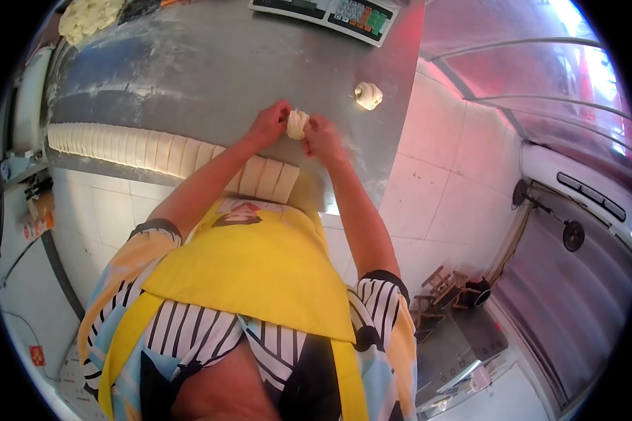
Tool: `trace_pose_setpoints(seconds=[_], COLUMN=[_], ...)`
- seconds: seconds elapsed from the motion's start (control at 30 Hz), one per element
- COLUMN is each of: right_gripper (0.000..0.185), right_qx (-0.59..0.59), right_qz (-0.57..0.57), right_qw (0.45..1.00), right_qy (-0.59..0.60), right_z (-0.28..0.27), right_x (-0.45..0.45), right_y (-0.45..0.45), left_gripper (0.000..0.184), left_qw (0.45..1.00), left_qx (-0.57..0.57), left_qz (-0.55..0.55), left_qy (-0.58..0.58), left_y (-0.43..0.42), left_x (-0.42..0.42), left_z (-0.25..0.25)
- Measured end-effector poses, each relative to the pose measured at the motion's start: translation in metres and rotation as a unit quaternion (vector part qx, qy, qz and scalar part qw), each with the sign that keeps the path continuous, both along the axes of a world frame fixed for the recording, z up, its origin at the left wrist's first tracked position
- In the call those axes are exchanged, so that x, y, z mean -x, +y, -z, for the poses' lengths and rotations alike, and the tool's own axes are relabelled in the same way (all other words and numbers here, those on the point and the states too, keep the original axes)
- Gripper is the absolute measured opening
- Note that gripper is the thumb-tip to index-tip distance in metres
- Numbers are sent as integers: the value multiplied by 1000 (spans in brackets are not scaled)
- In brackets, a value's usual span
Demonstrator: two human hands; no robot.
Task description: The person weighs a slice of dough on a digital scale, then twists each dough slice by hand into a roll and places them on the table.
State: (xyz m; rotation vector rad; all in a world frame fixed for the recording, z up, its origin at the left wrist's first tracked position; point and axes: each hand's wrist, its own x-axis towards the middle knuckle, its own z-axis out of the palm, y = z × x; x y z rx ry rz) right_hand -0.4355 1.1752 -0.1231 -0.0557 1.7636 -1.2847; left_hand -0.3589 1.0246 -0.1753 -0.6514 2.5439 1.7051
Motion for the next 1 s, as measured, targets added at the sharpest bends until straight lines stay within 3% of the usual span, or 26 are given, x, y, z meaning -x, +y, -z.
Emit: trace_pose_setpoints(seconds=[0.1, 0.2, 0.3, 0.4, 0.5, 0.6, 0.7, 0.8, 0.9, 1.0], right_gripper=[13, 12, 12, 13, 16, 17, 24, 33, 33, 28], right_qx=[-42, -39, -65, -76, -104, -25, -18, 10, 48, 4], right_qz=[7, 69, 18, -2, -36, 11, 35, 40, 26, -12], right_qw=[997, 997, 994, 988, 976, 1000, 994, 996, 995, 995], right_qy=[61, 25, 80, 136, 188, -5, -105, 74, 81, 97], right_z=[13, 15, 37, 48, 59, 16, 0, 15, 34, 25], right_x=[-11, -13, -9, -8, -10, -4, -1, -14, -19, -14], right_y=[-1, 3, 4, 4, 6, 2, 2, -3, 0, 0], left_gripper=[22, 22, 21, 19, 19, 19, 20, 19, 20, 19], left_qw=[999, 998, 996, 955, 931, 965, 987, 995, 987, 980], left_qx=[-25, 12, 70, -246, -326, -220, -111, -75, -146, -189], left_qz=[36, 66, 49, 68, 50, 59, 49, 58, 46, 56], left_qy=[-16, -9, 38, -152, -156, -128, -103, -34, -45, -40], left_y=[-4, -6, -3, -17, -19, -13, -6, -9, -9, -14], left_x=[0, -1, -4, 2, -2, -1, -3, -9, -15, -15], left_z=[-6, -5, 3, -20, -23, -14, -17, -21, -19, -14])
